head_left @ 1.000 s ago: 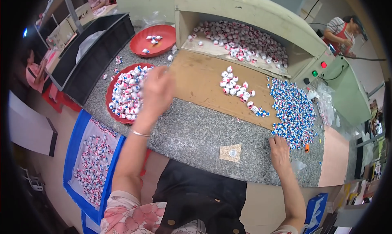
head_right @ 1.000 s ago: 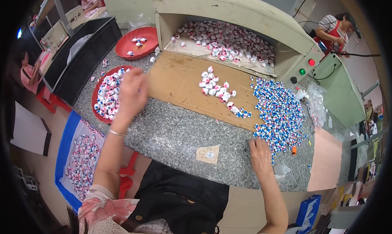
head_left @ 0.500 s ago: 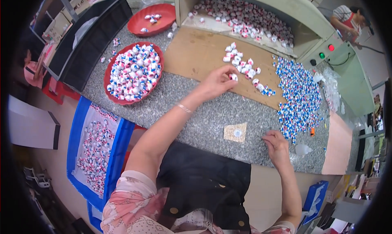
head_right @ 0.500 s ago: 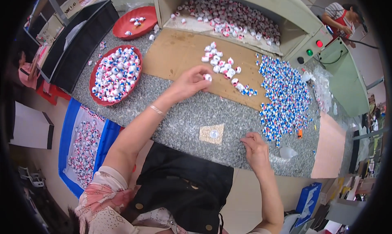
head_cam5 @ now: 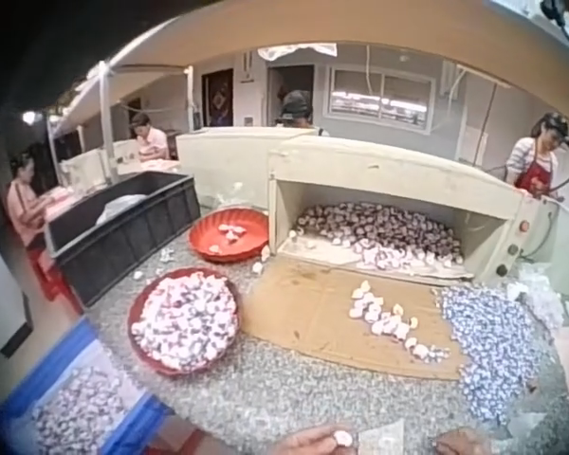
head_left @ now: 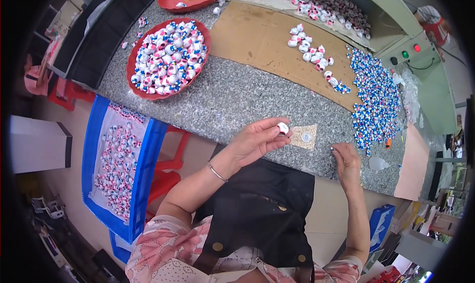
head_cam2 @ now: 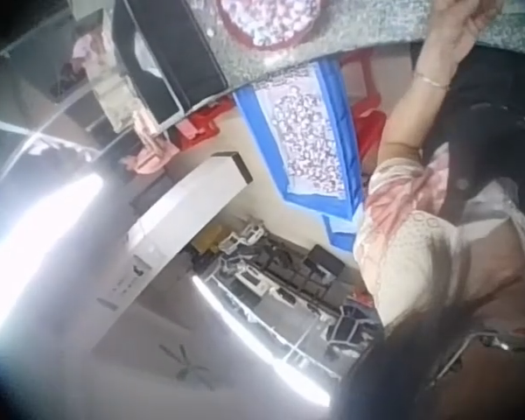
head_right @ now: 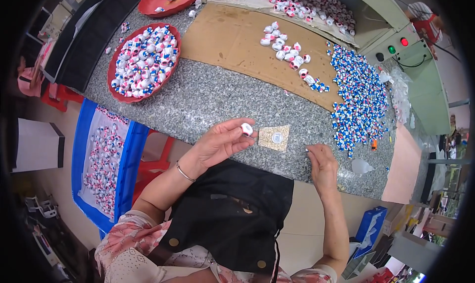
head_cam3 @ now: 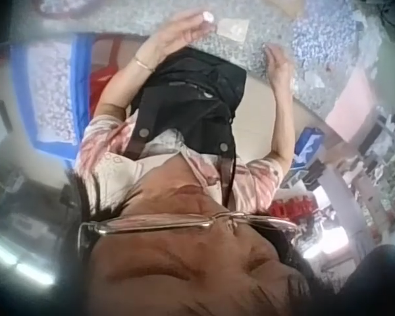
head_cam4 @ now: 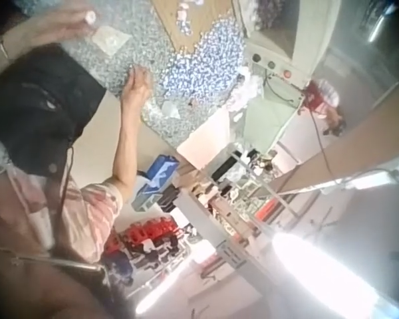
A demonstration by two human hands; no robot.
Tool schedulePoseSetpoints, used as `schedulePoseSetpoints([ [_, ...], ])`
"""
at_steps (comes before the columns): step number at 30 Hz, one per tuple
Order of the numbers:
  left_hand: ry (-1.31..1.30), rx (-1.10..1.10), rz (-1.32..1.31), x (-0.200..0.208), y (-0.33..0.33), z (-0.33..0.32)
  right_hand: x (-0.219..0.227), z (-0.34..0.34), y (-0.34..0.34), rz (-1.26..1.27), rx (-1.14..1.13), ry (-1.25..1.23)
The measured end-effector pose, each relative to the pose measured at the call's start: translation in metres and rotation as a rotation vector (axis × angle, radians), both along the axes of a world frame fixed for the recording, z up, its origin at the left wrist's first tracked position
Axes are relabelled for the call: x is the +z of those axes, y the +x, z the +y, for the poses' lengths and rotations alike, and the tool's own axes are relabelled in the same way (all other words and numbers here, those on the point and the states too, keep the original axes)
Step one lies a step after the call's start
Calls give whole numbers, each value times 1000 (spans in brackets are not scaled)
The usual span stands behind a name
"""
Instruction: Manually assemble small white and blue/red plastic toy components at a factory workbench.
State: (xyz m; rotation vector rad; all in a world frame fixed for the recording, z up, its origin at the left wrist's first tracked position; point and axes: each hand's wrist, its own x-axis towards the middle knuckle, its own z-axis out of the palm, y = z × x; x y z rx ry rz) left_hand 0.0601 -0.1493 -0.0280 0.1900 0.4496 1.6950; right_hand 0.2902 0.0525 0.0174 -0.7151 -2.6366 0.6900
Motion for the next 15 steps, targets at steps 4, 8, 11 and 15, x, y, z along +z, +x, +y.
schedulePoseSetpoints([
  [4, -14, 11, 56, 0, -1, -2, 21, -23, -24, 9, 95, -17],
  [8, -68, 95, 182, 11, -2, -6, 32, -29, -56, 22, 264, 62],
  [11, -94, 116, 229, 12, -3, -8, 27, -23, -71, -29, 354, 152],
  [15, -97, 149, 378, 17, -7, -11, 26, -24, -82, -143, 421, 299],
])
